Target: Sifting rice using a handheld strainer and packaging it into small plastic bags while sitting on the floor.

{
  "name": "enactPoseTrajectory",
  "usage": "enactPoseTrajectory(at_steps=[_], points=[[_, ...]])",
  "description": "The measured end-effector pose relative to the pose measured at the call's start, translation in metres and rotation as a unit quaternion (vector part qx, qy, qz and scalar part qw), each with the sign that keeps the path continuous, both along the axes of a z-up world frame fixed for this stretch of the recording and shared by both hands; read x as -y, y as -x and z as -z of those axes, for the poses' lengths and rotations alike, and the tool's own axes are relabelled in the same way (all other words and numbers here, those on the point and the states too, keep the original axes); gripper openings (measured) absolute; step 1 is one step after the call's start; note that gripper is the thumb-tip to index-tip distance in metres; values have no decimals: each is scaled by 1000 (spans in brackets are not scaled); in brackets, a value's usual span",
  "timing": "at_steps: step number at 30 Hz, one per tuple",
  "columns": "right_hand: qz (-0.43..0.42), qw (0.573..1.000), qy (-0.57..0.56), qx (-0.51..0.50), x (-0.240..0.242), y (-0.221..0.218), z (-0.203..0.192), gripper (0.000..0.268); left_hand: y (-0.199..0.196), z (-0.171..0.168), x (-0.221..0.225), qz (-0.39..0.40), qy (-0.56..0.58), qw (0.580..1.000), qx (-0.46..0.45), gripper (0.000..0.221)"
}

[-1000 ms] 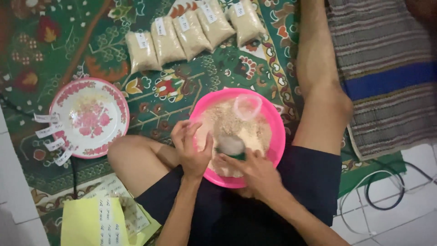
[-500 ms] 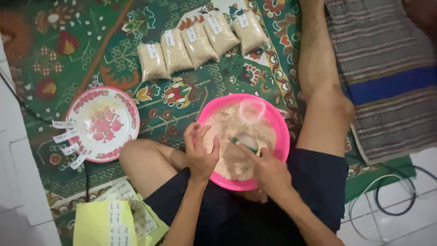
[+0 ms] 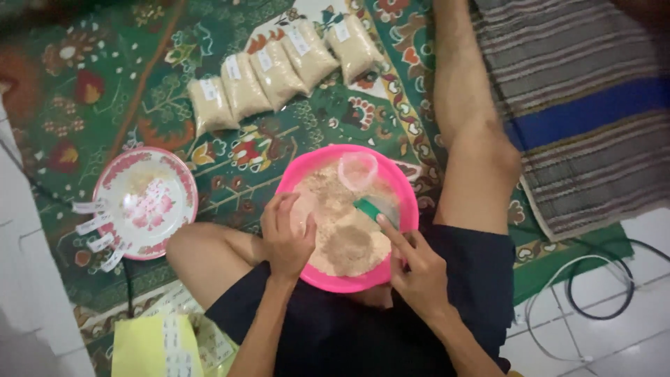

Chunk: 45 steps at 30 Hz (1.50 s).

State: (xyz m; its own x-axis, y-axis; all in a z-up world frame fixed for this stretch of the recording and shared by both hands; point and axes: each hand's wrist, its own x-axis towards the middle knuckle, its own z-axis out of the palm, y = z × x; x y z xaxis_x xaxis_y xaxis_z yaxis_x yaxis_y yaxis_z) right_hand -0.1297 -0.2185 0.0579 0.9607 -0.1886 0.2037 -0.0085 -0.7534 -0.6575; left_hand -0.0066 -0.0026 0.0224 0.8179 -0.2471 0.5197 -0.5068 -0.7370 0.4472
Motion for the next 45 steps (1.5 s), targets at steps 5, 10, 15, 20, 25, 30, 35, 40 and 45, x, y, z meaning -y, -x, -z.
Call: enactPoseTrajectory(at_steps=[5, 10, 15, 20, 25, 30, 35, 40, 45], points=[[-14, 997, -67, -37, 3, -5, -12, 66, 3, 12, -4, -8, 4, 1000, -9, 41], [27, 963, -218, -156, 0, -4, 3, 73, -1, 9, -6, 2, 47, 999, -19, 39], [80, 939, -295, -156, -19, -21, -29, 75, -1, 25, -5, -45, 47, 998, -18, 53], [90, 977, -147, -129, -12, -8, -13, 75, 1, 29, -6, -63, 13, 998, -2, 51], [89, 988, -97, -82, -7, -6, -7, 71, -2, 29, -6, -56, -20, 998, 3, 51], [94, 989, -95, -67, -7, -4, 2, 70, -4, 35, -4, -77, -35, 996, -4, 55], [77, 979, -170, -83, 1, -7, 9, 67, -1, 26, -4, -71, -57, 996, -17, 55], [34, 992, -87, -91, -3, -12, -29, 61, 0, 26, -3, -73, -71, 995, -7, 54], [18, 990, -59, -128, 12, -5, -4, 64, -3, 25, -1, -50, -53, 997, -7, 51]])
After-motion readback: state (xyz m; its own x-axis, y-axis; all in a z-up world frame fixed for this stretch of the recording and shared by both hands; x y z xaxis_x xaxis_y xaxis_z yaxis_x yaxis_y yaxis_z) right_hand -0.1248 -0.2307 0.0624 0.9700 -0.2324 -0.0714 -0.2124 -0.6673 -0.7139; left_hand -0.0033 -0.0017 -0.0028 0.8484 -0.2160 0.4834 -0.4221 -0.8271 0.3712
